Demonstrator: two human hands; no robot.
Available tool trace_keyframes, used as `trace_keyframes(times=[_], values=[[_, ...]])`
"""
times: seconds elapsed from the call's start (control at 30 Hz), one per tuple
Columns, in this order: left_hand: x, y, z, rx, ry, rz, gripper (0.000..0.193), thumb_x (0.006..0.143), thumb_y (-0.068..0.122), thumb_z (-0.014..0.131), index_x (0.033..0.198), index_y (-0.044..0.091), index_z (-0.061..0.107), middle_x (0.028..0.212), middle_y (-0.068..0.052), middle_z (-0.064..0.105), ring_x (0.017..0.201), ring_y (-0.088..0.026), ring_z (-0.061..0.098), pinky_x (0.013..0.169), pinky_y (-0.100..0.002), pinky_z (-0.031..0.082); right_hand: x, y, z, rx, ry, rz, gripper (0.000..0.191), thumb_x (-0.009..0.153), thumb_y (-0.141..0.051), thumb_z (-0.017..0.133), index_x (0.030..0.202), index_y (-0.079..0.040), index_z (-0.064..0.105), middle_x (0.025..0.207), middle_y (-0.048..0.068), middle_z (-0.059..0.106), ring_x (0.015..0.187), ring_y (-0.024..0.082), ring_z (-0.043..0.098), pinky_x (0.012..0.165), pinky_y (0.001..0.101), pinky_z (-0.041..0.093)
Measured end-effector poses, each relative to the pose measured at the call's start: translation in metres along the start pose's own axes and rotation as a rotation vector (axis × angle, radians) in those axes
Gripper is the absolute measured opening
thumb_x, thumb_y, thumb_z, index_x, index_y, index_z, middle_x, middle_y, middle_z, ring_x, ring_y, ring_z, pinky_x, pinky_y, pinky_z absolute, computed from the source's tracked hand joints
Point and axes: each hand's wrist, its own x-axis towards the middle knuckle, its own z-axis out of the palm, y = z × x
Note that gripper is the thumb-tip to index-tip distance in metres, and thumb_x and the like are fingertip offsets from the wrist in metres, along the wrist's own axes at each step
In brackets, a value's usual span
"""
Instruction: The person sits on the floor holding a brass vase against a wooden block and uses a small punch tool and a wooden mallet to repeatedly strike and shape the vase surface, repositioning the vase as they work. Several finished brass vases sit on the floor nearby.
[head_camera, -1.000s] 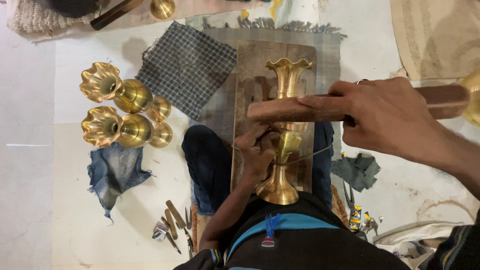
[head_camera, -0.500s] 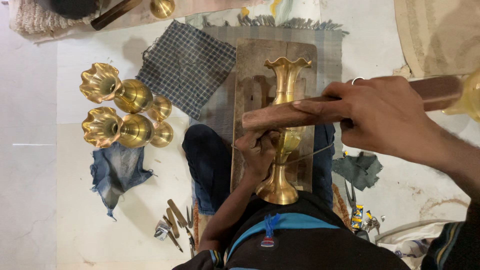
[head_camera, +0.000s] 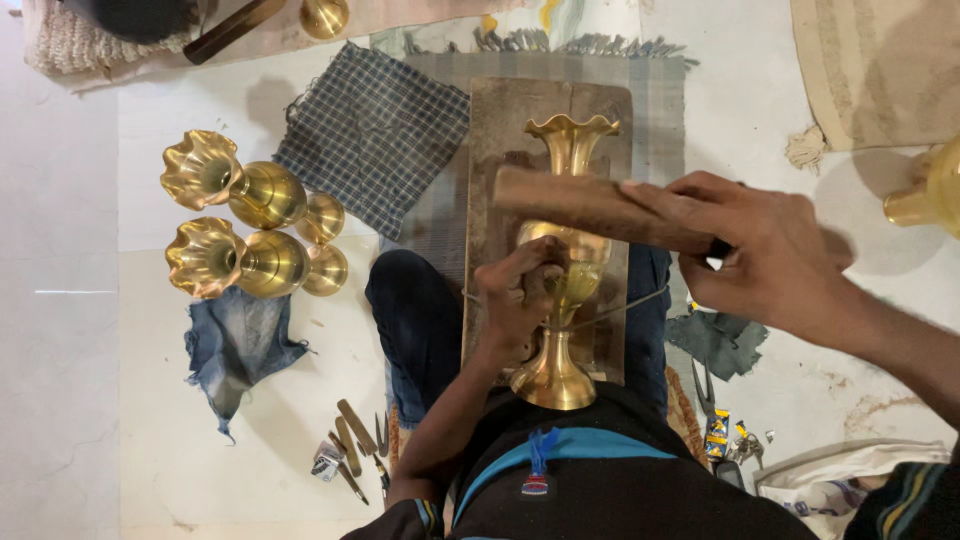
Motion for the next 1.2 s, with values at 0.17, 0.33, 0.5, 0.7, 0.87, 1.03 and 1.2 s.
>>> trace_keyframes(times=[0.17, 0.33, 0.5, 0.7, 0.87, 1.03, 1.2], values=[[0.004, -0.002, -0.006, -0.134, -0.189, -0.082, 0.039, 0.08, -0.01, 0.065, 0.117, -0.001, 0.072, 0.107, -0.012, 0.078, 0.097, -0.022, 0.079, 0.088, -0.031, 0.065, -0.024, 0.012, 0.016, 0.156, -0.054, 0.012, 0.086, 0.073, -0.006, 0.064, 0.154, -0.032, 0.048, 0.118, -0.001, 0.068, 0.075, 0.012, 0.068, 0.057, 0.0294, 0.057], [0.022, -0.008, -0.016, -0.004, -0.408, 0.046, 0.046, 0.071, -0.009, 0.069, 0.115, 0.005, 0.073, 0.097, -0.012, 0.077, 0.086, -0.022, 0.078, 0.075, -0.032, 0.063, -0.065, 0.025, 0.048, -0.01, 0.162, 0.03, 0.079, 0.063, 0.001, 0.073, 0.138, -0.021, 0.063, 0.112, 0.007, 0.073, 0.074, 0.021, 0.07, 0.062, 0.0343, 0.058], [0.044, -0.007, -0.026, -0.015, -0.651, 0.192, 0.047, 0.075, 0.001, 0.079, 0.121, 0.009, 0.072, 0.091, -0.006, 0.076, 0.079, -0.022, 0.076, 0.067, -0.033, 0.059, -0.095, 0.038, 0.11, 0.191, 0.622, -0.144, 0.074, 0.075, 0.008, 0.07, 0.146, -0.01, 0.056, 0.123, 0.019, 0.065, 0.101, 0.026, 0.071, 0.078, 0.0331, 0.059], [0.05, -0.009, -0.024, -0.029, -0.625, 0.322, 0.04, 0.08, 0.012, 0.088, 0.117, 0.014, 0.074, 0.099, -0.005, 0.079, 0.082, -0.022, 0.078, 0.069, -0.032, 0.06, -0.116, 0.044, 0.155, 0.133, 0.63, 0.056, 0.072, 0.072, 0.01, 0.069, 0.142, -0.004, 0.061, 0.118, 0.02, 0.068, 0.102, 0.024, 0.07, 0.079, 0.0304, 0.057], [0.022, -0.007, -0.024, -0.094, -0.371, 0.153, 0.049, 0.079, -0.003, 0.079, 0.126, 0.004, 0.069, 0.107, -0.012, 0.078, 0.094, -0.022, 0.079, 0.082, -0.031, 0.064, -0.116, 0.041, 0.147, 0.442, 0.558, 0.216, 0.07, 0.076, 0.01, 0.069, 0.144, -0.004, 0.061, 0.123, 0.015, 0.069, 0.104, 0.017, 0.067, 0.085, 0.0267, 0.054], [0.014, -0.016, -0.015, -0.142, -0.307, 0.047, 0.047, 0.081, -0.01, 0.072, 0.126, 0.001, 0.069, 0.109, -0.013, 0.078, 0.098, -0.02, 0.08, 0.087, -0.03, 0.066, -0.089, 0.031, 0.109, 0.564, 0.465, 0.161, 0.069, 0.078, 0.01, 0.068, 0.145, -0.007, 0.062, 0.121, 0.013, 0.071, 0.099, 0.012, 0.067, 0.079, 0.0231, 0.054], [0.005, -0.018, -0.014, -0.102, -0.308, -0.049, 0.048, 0.074, -0.011, 0.067, 0.121, -0.002, 0.071, 0.101, -0.013, 0.078, 0.093, -0.021, 0.079, 0.084, -0.031, 0.066, -0.067, 0.018, 0.048, -0.203, 0.145, 0.087, 0.075, 0.065, -0.007, 0.082, 0.136, -0.028, 0.07, 0.106, 0.003, 0.075, 0.069, 0.018, 0.066, 0.059, 0.0351, 0.054]])
